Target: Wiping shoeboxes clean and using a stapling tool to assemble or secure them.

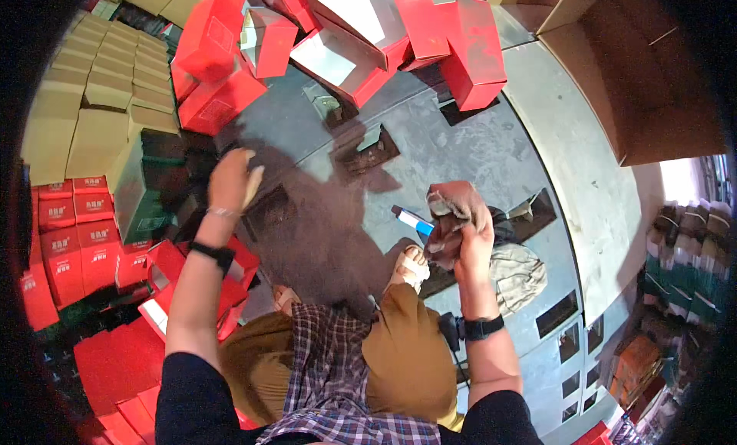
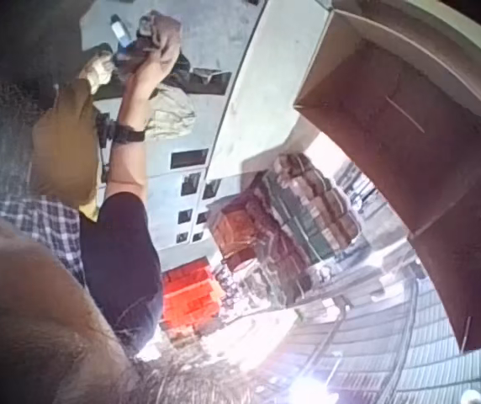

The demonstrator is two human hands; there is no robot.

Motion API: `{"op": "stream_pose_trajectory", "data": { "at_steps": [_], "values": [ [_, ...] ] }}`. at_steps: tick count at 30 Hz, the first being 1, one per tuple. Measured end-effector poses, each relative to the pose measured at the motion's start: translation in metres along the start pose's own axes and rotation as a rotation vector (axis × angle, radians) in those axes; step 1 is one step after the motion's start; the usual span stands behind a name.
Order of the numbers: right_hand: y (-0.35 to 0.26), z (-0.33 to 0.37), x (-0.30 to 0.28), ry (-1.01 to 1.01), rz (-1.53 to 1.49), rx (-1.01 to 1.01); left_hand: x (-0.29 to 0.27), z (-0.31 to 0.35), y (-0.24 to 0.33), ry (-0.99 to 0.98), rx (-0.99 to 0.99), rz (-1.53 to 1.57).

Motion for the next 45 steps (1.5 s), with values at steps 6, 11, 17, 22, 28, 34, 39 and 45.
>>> {"op": "stream_pose_trajectory", "data": {
  "at_steps": [6, 11, 17, 22, 28, 34, 39, 45],
  "values": [
    [0.044, -0.030, -0.013, 0.098, -0.065, 0.048, 0.171, -0.134, 0.050, -0.265, 0.165, 0.069],
    [0.040, -0.045, -0.020, 0.157, -0.151, 0.059, 0.190, -0.247, 0.113, -0.019, 0.300, -0.076],
    [0.051, -0.060, -0.033, 0.228, -0.175, 0.026, 0.230, -0.322, 0.066, -0.435, 0.252, -0.363],
    [0.048, -0.060, -0.019, 0.204, -0.176, 0.079, 0.232, -0.299, 0.036, -0.465, 0.523, -0.443],
    [0.045, -0.054, -0.024, 0.236, -0.162, 0.012, 0.169, -0.147, 0.115, -0.448, 0.784, -0.176],
    [0.055, -0.044, -0.031, 0.211, -0.168, 0.038, 0.136, -0.049, 0.161, -0.318, 0.592, 0.004],
    [0.049, -0.030, -0.020, 0.144, -0.154, 0.022, 0.203, -0.001, 0.117, -0.566, 0.103, 0.660],
    [0.036, -0.009, -0.033, 0.124, -0.096, -0.054, 0.211, 0.099, 0.081, -0.647, -0.154, 0.588]
  ]
}}
Point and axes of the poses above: each hand's wrist, its own z-axis away from the middle knuckle, its own x-axis out of the palm, y = z × x, the point moved 8 cm from there along -z, towards the middle knuckle, and after that the axes turned 9 degrees about x, right-handed, at the moved point
